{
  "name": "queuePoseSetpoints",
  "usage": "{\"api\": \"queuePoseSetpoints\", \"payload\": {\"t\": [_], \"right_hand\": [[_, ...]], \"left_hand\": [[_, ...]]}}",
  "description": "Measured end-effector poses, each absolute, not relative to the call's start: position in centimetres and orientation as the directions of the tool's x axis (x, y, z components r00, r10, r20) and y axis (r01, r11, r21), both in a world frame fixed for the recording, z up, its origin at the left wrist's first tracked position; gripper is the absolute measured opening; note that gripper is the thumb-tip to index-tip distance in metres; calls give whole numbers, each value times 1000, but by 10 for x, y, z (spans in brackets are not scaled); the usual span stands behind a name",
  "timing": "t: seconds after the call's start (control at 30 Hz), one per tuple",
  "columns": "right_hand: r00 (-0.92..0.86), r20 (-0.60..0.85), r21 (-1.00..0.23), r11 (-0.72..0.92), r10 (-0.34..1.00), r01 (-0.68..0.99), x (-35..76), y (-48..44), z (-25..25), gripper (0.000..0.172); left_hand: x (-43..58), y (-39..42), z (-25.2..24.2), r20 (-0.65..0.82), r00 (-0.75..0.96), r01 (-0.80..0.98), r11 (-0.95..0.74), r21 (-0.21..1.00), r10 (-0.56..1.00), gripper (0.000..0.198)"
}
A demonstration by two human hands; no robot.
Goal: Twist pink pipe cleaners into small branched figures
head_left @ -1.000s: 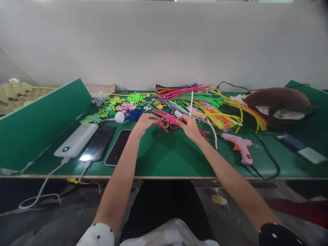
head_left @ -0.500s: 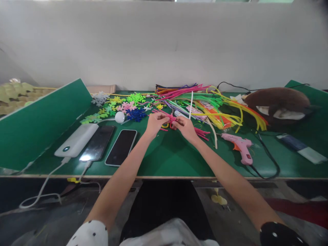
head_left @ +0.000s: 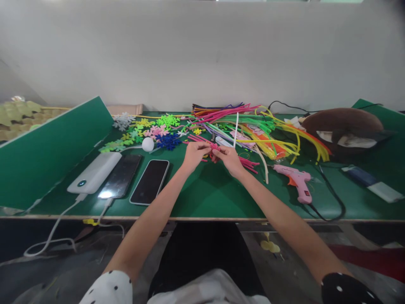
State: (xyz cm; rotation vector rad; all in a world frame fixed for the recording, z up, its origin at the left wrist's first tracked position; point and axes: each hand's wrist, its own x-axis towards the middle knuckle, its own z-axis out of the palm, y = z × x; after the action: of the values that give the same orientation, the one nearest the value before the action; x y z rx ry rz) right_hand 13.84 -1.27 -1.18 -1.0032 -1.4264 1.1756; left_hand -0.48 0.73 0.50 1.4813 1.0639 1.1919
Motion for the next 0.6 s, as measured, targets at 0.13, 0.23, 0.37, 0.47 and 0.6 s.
{"api": "queuePoseSetpoints", "payload": {"t": [0.13,0.23,0.37,0.47,0.6], "right_hand": [[-178,154,-985,164,972,45,141,-12,-8,32],[-203,136,-989,147,970,36,143,-11,-6,30],[-239,127,-992,129,963,-10,145,-12,-5,24],[-241,113,-994,107,964,-36,146,-12,-5,24],[-236,87,-996,92,968,10,146,-11,-7,22]], "left_hand": [[-15,12,9,111,83,72,-117,991,990,20],[-28,21,9,99,-25,190,-93,977,995,27],[-45,31,5,154,-78,529,-90,844,985,31],[-52,32,5,120,-25,710,-67,701,992,30],[-56,31,7,123,-25,798,-55,600,992,30]]}}
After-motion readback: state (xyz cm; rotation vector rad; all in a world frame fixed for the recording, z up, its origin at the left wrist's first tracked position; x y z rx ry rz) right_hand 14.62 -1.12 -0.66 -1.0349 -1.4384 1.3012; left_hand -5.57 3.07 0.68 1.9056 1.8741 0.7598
